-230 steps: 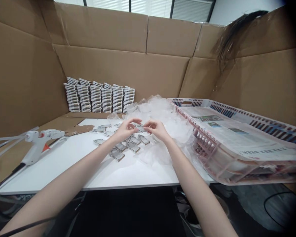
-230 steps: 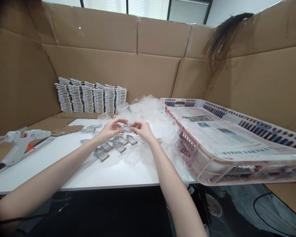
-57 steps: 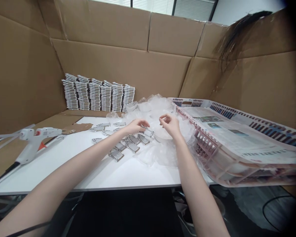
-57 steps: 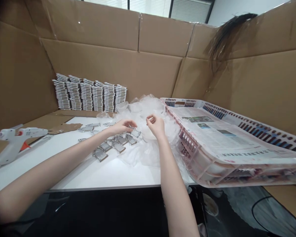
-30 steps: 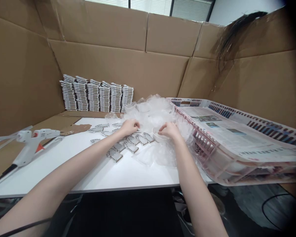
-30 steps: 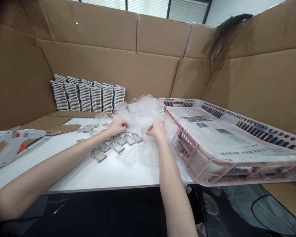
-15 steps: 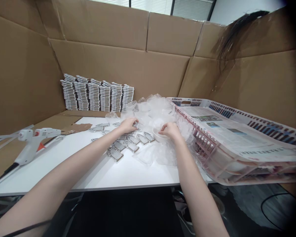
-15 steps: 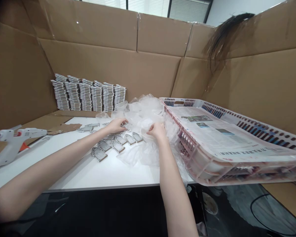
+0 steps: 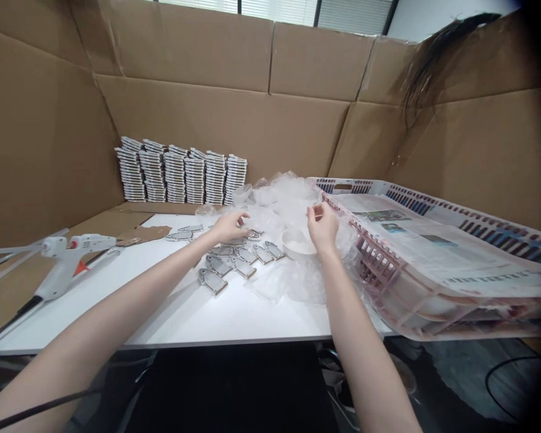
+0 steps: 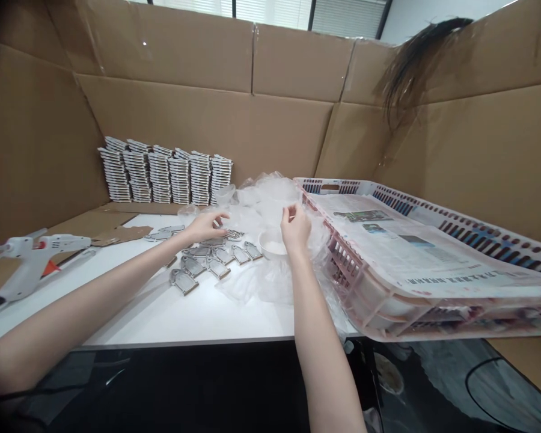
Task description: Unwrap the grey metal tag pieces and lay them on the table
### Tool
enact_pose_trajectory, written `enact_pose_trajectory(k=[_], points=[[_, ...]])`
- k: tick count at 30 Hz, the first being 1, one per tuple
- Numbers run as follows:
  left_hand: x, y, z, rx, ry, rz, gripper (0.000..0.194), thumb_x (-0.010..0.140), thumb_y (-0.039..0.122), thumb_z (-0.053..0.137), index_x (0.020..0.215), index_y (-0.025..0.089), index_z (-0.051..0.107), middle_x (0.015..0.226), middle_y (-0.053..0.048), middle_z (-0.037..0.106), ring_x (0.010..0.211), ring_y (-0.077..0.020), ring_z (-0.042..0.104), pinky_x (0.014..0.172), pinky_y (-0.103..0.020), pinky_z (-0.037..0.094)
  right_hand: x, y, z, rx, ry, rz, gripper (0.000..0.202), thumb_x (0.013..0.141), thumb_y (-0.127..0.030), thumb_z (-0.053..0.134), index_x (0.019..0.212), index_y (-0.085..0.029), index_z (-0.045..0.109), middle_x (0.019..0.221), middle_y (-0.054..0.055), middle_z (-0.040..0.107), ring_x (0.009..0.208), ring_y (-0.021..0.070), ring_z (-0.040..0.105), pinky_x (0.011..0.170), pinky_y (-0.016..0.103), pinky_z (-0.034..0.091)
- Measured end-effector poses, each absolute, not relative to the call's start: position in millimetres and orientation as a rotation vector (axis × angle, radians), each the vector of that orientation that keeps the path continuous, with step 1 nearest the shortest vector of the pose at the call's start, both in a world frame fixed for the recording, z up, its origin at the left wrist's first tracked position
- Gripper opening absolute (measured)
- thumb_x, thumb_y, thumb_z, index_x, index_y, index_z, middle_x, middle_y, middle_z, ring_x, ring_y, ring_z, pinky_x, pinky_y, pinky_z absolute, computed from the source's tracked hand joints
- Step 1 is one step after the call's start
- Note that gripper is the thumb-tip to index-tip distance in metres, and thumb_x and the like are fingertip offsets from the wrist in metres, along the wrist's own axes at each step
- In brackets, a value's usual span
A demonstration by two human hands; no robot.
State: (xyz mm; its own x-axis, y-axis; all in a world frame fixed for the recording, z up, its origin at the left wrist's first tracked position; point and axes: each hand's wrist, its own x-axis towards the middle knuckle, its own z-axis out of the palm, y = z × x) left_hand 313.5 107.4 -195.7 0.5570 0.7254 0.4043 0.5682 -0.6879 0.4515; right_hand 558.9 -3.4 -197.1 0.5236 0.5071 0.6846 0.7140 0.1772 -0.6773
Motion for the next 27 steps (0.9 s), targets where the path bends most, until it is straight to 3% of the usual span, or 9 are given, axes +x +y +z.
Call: enact_pose_trajectory(k=[4, 9, 18, 23, 27], points=[[293.9, 95.2, -182.3, 2.243, 1.108, 0.766, 0.037, 0.069, 0.029, 0.065, 0.102, 0.015, 0.064, 0.068, -0.004, 0.067, 0.057, -0.0175, 0.061, 0.055, -0.027, 0.046, 549.5, -7.8, -188.1, -1.204, -1.063, -0.098, 0.018, 0.088, -0.039, 0.047, 0.086, -0.021, 0.049, 0.076, 0.004, 0.065, 0.067, 0.0157, 0.064, 0.066, 0.027, 0.05], [267.6, 77.0, -171.1, 2.092, 0.984, 0.892, 0.021, 0.073, 0.03, 0.065, 0.085, 0.014, 0.069, 0.055, -0.003, 0.061, 0.05, -0.0146, 0.058, 0.047, -0.024, 0.045, 527.0, -9.8, -184.6, -0.988, -1.227, 0.185, 0.027, 0.081, -0.046, 0.058, 0.085, -0.02, 0.053, 0.071, 0.0, 0.06, 0.055, 0.0127, 0.06, 0.053, 0.025, 0.05], [262.6, 23.6, -161.3, 1.895, 0.708, 1.013, 0.033, 0.077, 0.039, 0.066, 0.097, 0.014, 0.068, 0.087, -0.007, 0.068, 0.069, -0.0151, 0.064, 0.066, -0.028, 0.055, 474.4, -19.1, -193.6, -0.885, -1.526, 0.733, 0.036, 0.067, -0.048, 0.075, 0.081, -0.016, 0.065, 0.066, 0.0, 0.063, 0.056, 0.0131, 0.062, 0.055, 0.027, 0.053], [253.9, 13.2, -165.3, 2.062, 0.703, 1.019, 0.021, 0.076, 0.03, 0.069, 0.091, 0.015, 0.071, 0.096, -0.009, 0.069, 0.088, -0.0193, 0.066, 0.075, -0.03, 0.056, 472.1, -23.7, -188.3, -0.858, -1.442, 0.817, 0.035, 0.064, -0.046, 0.079, 0.075, -0.016, 0.064, 0.066, 0.0, 0.062, 0.054, 0.0106, 0.056, 0.052, 0.024, 0.047], [249.1, 10.5, -172.3, 2.21, 0.526, 1.145, 0.011, 0.078, 0.022, 0.066, 0.084, 0.016, 0.072, 0.107, -0.01, 0.067, 0.099, -0.0199, 0.065, 0.08, -0.03, 0.057, 470.4, -26.1, -188.2, -0.894, -1.528, 0.888, 0.032, 0.068, -0.045, 0.076, 0.074, -0.016, 0.064, 0.071, 0.0, 0.06, 0.063, 0.0097, 0.053, 0.058, 0.023, 0.043]])
